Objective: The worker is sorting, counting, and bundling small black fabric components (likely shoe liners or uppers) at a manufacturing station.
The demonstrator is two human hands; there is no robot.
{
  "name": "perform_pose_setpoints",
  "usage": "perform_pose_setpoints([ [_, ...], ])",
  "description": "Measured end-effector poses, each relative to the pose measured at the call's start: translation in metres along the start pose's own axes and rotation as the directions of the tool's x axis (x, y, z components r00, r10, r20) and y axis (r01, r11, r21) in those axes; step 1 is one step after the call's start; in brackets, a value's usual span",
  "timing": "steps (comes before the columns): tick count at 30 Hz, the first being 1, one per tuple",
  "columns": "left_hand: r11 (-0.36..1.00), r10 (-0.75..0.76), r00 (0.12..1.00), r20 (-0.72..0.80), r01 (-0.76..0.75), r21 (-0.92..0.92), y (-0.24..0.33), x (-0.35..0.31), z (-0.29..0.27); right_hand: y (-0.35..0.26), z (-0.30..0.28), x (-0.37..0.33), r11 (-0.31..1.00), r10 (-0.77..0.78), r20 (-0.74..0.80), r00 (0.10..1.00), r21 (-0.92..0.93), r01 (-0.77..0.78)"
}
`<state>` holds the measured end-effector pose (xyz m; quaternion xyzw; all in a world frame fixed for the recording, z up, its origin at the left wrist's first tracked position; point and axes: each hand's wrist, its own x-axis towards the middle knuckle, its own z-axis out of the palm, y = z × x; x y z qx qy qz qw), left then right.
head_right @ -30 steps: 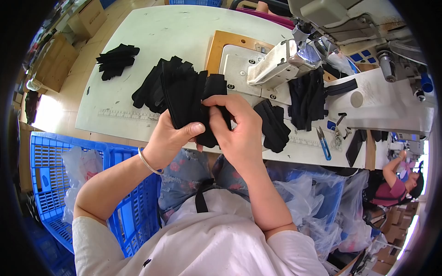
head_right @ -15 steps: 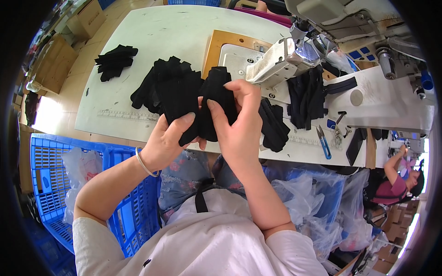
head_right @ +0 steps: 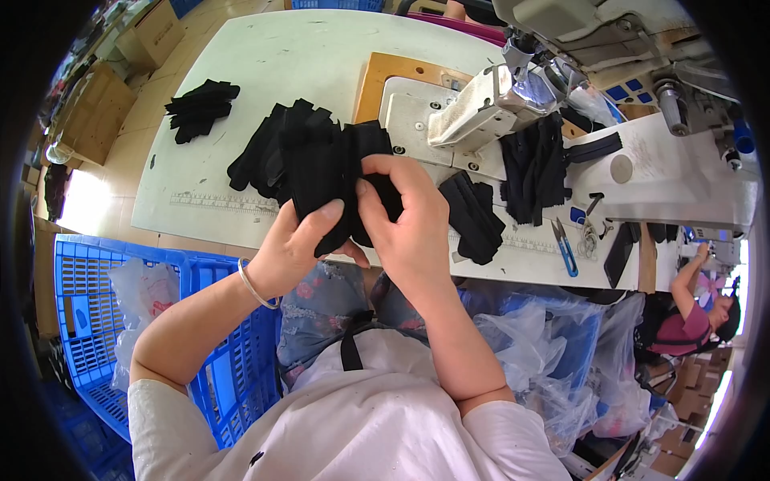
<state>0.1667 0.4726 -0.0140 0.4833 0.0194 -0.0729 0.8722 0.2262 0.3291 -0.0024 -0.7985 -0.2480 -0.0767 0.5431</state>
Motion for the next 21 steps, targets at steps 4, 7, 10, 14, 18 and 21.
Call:
perform_pose_setpoints([
  [4, 0.989, -0.003, 0.999, -0.044, -0.003, -0.147, -0.001, 0.001, 0.001, -0.004, 0.007, -0.001, 0.932, 0.139, -0.108, 0.984, 0.35, -0.093],
  [7, 1.0, -0.003, 0.999, -0.034, 0.003, 0.004, -0.004, 0.001, -0.004, -0.001, 0.003, -0.002, 0.989, 0.042, -0.072, 0.997, 0.144, -0.031],
  [10, 0.999, 0.018, 0.995, -0.095, -0.015, 0.035, -0.006, 0.001, -0.002, -0.003, 0.002, -0.001, 0.991, 0.082, -0.043, 0.996, 0.106, -0.077],
  [14, 0.999, 0.044, 0.992, -0.116, -0.043, 0.01, -0.008, 0.003, -0.001, 0.0, 0.002, 0.001, 1.0, 0.011, 0.002, 1.0, 0.004, -0.011],
  [18, 0.997, 0.071, 0.988, -0.139, -0.072, -0.001, -0.005, 0.003, -0.001, 0.008, 0.001, 0.0, 1.0, -0.012, -0.024, 1.0, -0.001, 0.012],
  [21, 0.997, 0.073, 0.987, -0.145, -0.071, 0.017, -0.007, 0.005, -0.006, -0.003, 0.002, -0.001, 0.996, -0.081, 0.024, 0.996, -0.039, 0.082],
])
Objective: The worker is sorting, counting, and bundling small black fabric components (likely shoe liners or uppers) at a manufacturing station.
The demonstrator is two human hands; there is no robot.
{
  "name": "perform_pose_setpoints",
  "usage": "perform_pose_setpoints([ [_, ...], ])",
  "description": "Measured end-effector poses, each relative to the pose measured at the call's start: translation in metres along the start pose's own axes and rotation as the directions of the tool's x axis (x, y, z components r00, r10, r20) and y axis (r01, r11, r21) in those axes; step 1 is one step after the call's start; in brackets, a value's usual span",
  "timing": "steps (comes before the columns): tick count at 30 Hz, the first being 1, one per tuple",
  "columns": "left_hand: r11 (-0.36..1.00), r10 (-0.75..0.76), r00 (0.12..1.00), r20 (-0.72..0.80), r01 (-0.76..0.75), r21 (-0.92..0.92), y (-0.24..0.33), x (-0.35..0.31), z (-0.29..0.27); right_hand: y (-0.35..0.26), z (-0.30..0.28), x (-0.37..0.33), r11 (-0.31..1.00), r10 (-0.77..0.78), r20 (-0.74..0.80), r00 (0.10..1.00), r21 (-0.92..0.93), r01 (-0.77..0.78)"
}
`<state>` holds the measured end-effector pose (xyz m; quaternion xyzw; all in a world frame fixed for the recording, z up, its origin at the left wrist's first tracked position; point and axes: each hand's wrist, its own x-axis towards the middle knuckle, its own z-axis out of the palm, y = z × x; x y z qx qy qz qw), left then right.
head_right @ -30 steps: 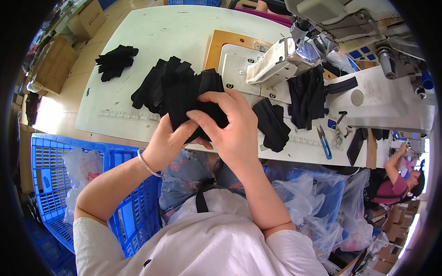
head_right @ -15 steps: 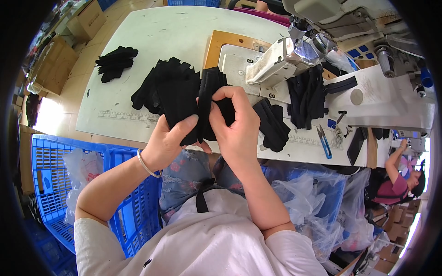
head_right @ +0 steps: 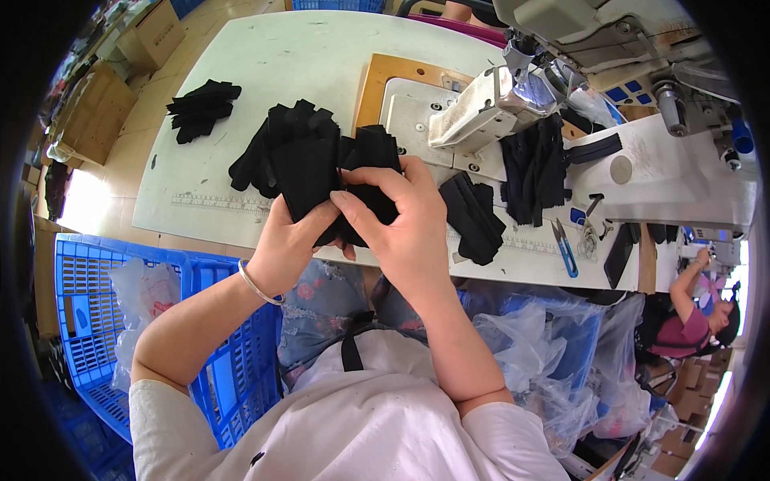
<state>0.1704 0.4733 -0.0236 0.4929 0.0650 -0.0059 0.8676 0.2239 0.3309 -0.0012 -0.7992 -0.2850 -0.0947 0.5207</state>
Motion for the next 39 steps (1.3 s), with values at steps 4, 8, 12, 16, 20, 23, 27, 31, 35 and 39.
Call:
perform_pose_setpoints([
  [4, 0.997, 0.013, 0.997, -0.074, -0.007, 0.08, -0.004, 0.0, 0.002, 0.003, 0.002, 0.0, 1.0, 0.005, -0.035, 0.999, -0.025, -0.006],
  [8, 0.97, 0.0, 0.999, 0.033, -0.008, 0.242, 0.0, -0.004, -0.006, -0.005, 0.004, 0.0, 0.996, 0.073, -0.114, 0.991, -0.04, -0.078],
  [12, 0.99, 0.029, 0.999, 0.042, -0.035, 0.136, -0.001, -0.005, 0.002, -0.001, -0.002, 0.0, 0.997, 0.021, -0.184, 0.983, -0.071, -0.035],
  [16, 0.996, 0.054, 0.996, 0.076, -0.06, 0.072, 0.001, -0.004, -0.001, 0.002, -0.003, 0.0, 0.994, 0.01, -0.265, 0.964, -0.102, -0.039],
  [20, 0.998, 0.0, 0.994, 0.111, -0.006, 0.056, -0.002, -0.003, -0.011, -0.006, 0.005, -0.003, 0.987, -0.149, -0.204, 0.968, -0.094, 0.132],
  [23, 0.99, 0.01, 0.999, 0.054, -0.018, 0.139, -0.005, -0.005, -0.008, -0.005, 0.009, -0.006, 0.997, -0.079, -0.124, 0.989, -0.022, 0.077],
  [27, 0.972, 0.064, 0.998, -0.02, -0.057, 0.227, -0.013, -0.008, -0.01, -0.009, 0.009, -0.005, 1.0, -0.018, -0.066, 0.998, 0.01, 0.019],
  [31, 0.995, -0.042, 0.999, -0.003, 0.042, 0.095, -0.004, -0.006, -0.006, -0.001, 0.005, -0.002, 1.0, -0.007, -0.101, 0.995, -0.01, 0.006],
  [35, 0.984, -0.057, 0.988, 0.142, 0.08, -0.158, 0.012, -0.004, 0.001, 0.009, -0.004, -0.001, 0.978, 0.169, -0.179, 0.969, 0.149, -0.143],
  [39, 0.982, -0.042, 0.991, 0.125, 0.065, -0.18, 0.016, -0.003, 0.001, 0.012, -0.006, 0.005, 0.978, 0.157, -0.247, 0.956, 0.174, -0.115],
])
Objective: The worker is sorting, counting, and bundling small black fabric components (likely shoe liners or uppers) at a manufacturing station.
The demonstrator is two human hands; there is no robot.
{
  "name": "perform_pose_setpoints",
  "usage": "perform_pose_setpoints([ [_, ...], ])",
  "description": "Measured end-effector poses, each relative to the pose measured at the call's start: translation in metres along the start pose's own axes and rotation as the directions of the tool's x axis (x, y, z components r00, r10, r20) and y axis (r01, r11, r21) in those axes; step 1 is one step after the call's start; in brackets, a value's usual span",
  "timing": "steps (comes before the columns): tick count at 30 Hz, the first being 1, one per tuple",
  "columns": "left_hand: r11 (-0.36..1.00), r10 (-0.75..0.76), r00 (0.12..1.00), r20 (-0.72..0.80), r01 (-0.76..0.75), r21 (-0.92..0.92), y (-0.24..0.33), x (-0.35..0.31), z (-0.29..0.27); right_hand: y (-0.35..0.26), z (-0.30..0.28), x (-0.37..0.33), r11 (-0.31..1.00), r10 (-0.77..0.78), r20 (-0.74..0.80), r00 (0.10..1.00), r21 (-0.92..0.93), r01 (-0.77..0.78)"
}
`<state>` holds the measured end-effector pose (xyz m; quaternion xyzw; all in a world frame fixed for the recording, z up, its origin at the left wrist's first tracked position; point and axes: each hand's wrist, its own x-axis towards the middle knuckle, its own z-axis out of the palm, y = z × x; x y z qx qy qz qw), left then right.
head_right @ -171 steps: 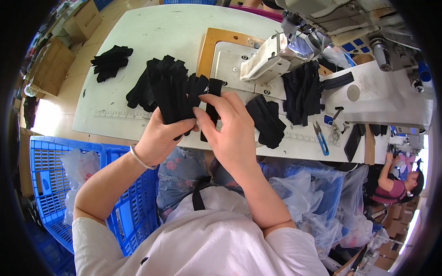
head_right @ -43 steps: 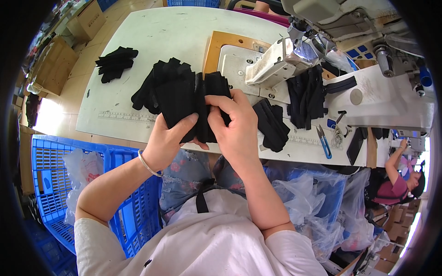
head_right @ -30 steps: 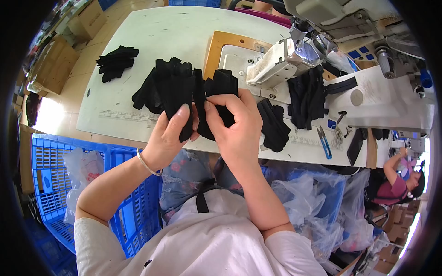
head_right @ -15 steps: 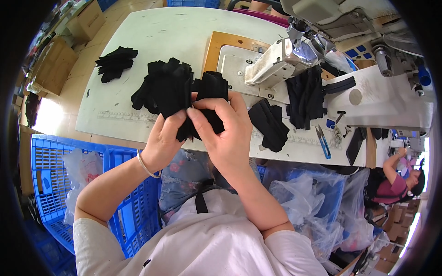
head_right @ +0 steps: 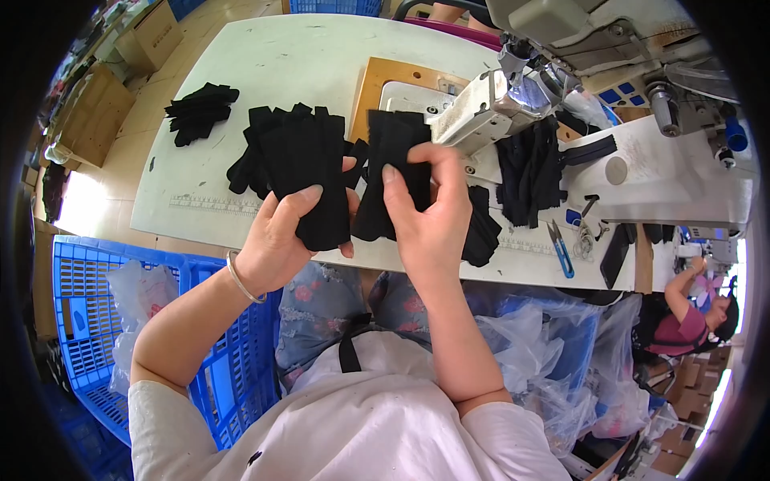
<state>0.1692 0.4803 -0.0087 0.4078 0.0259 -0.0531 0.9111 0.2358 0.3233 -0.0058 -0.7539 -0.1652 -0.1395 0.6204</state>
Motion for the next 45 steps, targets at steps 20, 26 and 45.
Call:
perform_pose_setpoints([
  [20, 0.725, 0.219, 0.976, -0.006, -0.159, 0.671, -0.027, 0.003, -0.017, -0.02, 0.014, -0.011, 0.97, -0.1, 0.322, 0.942, -0.181, 0.165],
  [26, 0.737, 0.031, 0.999, 0.028, -0.042, 0.675, -0.017, 0.002, -0.014, -0.023, 0.007, -0.01, 0.976, -0.069, 0.351, 0.934, -0.17, 0.136],
  [45, 0.869, 0.114, 0.993, 0.035, -0.117, 0.48, -0.023, 0.0, -0.011, -0.012, 0.01, -0.017, 0.961, -0.202, 0.143, 0.969, -0.16, 0.224],
])
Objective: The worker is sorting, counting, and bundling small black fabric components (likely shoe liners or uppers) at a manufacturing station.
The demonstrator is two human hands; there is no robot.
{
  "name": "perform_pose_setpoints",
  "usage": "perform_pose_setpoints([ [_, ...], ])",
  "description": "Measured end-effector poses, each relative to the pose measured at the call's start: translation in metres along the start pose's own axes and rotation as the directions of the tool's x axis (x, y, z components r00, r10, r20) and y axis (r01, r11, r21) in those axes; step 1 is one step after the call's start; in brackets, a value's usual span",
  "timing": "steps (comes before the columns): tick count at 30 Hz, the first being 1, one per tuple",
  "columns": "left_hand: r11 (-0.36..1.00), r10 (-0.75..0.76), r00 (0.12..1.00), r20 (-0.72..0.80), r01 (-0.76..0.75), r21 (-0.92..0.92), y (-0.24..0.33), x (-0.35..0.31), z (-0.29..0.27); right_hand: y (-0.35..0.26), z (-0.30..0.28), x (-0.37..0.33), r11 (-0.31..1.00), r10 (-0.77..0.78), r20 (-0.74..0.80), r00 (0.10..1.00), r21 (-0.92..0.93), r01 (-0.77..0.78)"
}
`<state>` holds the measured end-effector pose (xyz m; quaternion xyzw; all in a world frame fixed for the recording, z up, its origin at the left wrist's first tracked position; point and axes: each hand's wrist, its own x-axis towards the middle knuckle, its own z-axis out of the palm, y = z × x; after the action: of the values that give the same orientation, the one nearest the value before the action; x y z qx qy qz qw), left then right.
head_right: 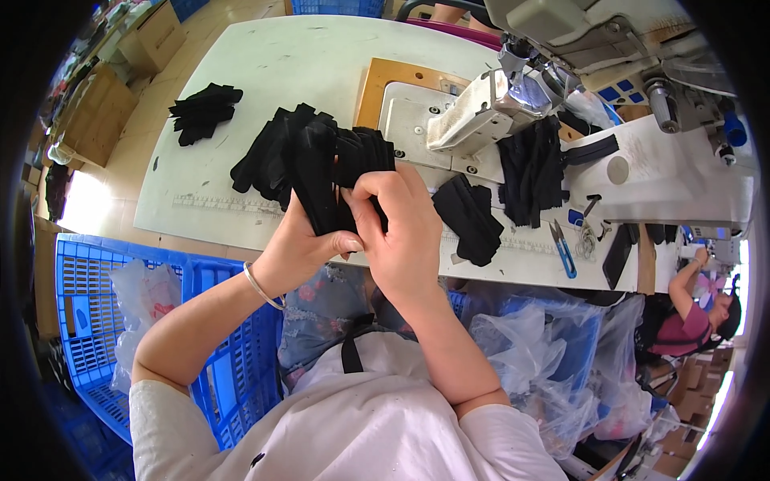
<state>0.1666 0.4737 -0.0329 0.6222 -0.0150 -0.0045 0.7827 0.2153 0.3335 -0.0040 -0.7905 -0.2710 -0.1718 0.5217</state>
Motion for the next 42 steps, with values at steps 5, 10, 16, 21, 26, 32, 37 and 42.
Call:
perform_pose_setpoints([
  [5, 0.999, 0.032, 0.999, 0.0, -0.032, 0.038, 0.001, -0.002, 0.001, -0.007, -0.007, 0.009, 0.998, -0.033, 0.186, 0.982, 0.06, 0.022],
  [10, 0.994, 0.038, 0.999, 0.023, -0.04, 0.101, -0.004, -0.002, -0.004, -0.007, -0.008, 0.01, 0.996, 0.066, 0.251, 0.966, 0.047, -0.08],
  [16, 0.983, 0.081, 0.996, 0.039, -0.086, 0.161, -0.006, 0.0, -0.005, -0.002, -0.008, 0.007, 0.989, 0.102, 0.249, 0.963, 0.083, -0.126],
  [21, 0.997, -0.016, 1.0, 0.016, 0.017, -0.081, 0.011, -0.001, 0.004, 0.003, -0.012, 0.006, 0.989, 0.087, 0.242, 0.966, 0.097, -0.114],
  [26, 0.967, -0.069, 0.995, -0.07, 0.05, -0.248, 0.022, 0.0, 0.005, 0.006, -0.012, 0.001, 0.881, 0.234, 0.17, 0.957, 0.378, -0.283],
  [32, 0.948, -0.067, 0.988, -0.136, 0.021, -0.318, 0.013, 0.007, -0.008, 0.012, -0.006, -0.001, 0.876, 0.252, -0.001, 0.968, 0.424, -0.228],
  [37, 0.926, -0.063, 0.987, -0.148, 0.003, -0.377, 0.022, 0.006, -0.007, 0.025, -0.008, 0.008, 0.914, 0.289, -0.086, 0.954, 0.322, -0.248],
  [42, 0.939, -0.016, 0.996, -0.085, -0.014, -0.342, 0.02, 0.005, -0.007, 0.027, -0.011, 0.009, 0.992, 0.117, 0.078, 0.99, 0.028, -0.119],
])
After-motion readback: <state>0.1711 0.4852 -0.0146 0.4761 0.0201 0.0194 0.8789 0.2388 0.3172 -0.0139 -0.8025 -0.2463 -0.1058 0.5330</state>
